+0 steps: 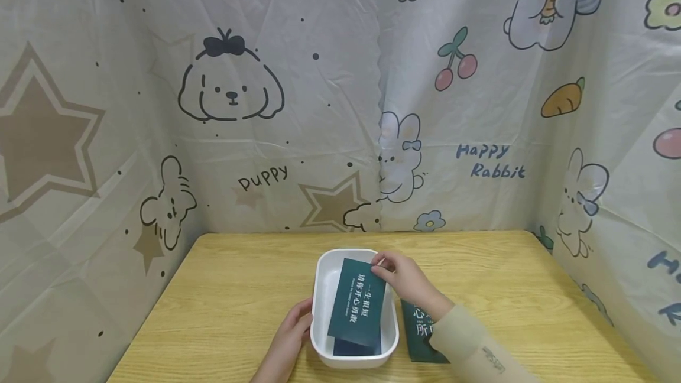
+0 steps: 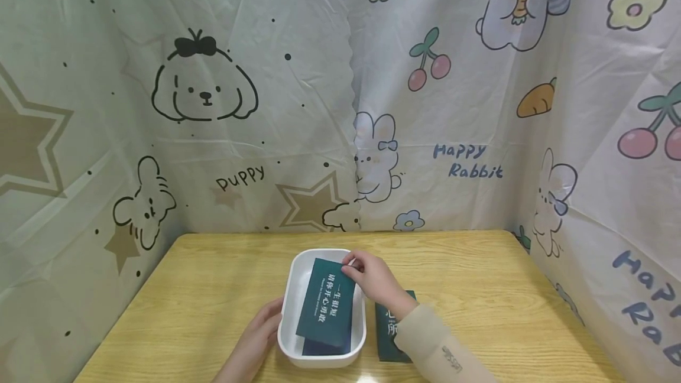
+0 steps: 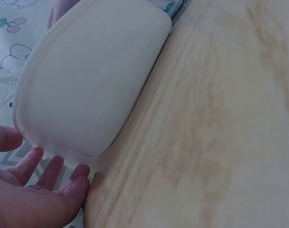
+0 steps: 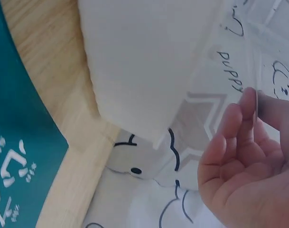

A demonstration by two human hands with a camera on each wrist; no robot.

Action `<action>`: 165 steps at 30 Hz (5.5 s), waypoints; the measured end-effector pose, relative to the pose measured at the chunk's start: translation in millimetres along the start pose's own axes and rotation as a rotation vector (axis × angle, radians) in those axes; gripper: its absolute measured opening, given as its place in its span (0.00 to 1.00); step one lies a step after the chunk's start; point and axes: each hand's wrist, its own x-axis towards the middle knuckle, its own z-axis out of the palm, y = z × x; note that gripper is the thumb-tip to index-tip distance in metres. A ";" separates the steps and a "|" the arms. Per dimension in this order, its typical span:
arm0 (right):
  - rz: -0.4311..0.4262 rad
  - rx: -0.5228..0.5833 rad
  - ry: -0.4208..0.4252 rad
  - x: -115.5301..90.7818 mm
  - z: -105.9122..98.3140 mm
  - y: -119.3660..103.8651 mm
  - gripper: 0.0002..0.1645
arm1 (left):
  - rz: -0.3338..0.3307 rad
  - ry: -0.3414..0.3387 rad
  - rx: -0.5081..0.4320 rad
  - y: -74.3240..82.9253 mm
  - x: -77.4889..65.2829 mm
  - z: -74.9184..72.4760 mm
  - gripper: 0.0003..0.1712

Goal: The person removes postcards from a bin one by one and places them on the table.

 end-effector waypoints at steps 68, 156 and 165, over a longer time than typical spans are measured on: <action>0.150 -0.241 -0.066 -24.4 -49.1 112.4 0.05 | -0.014 0.014 -0.011 -2.0 3.4 0.7 0.28; 0.108 -0.507 -0.005 -23.9 -37.1 114.3 0.06 | 0.003 0.001 -0.018 0.5 -1.1 -0.2 0.28; 0.088 -0.513 0.014 -24.5 -36.4 117.2 0.08 | -0.011 0.005 -0.010 -1.3 0.0 -0.3 0.28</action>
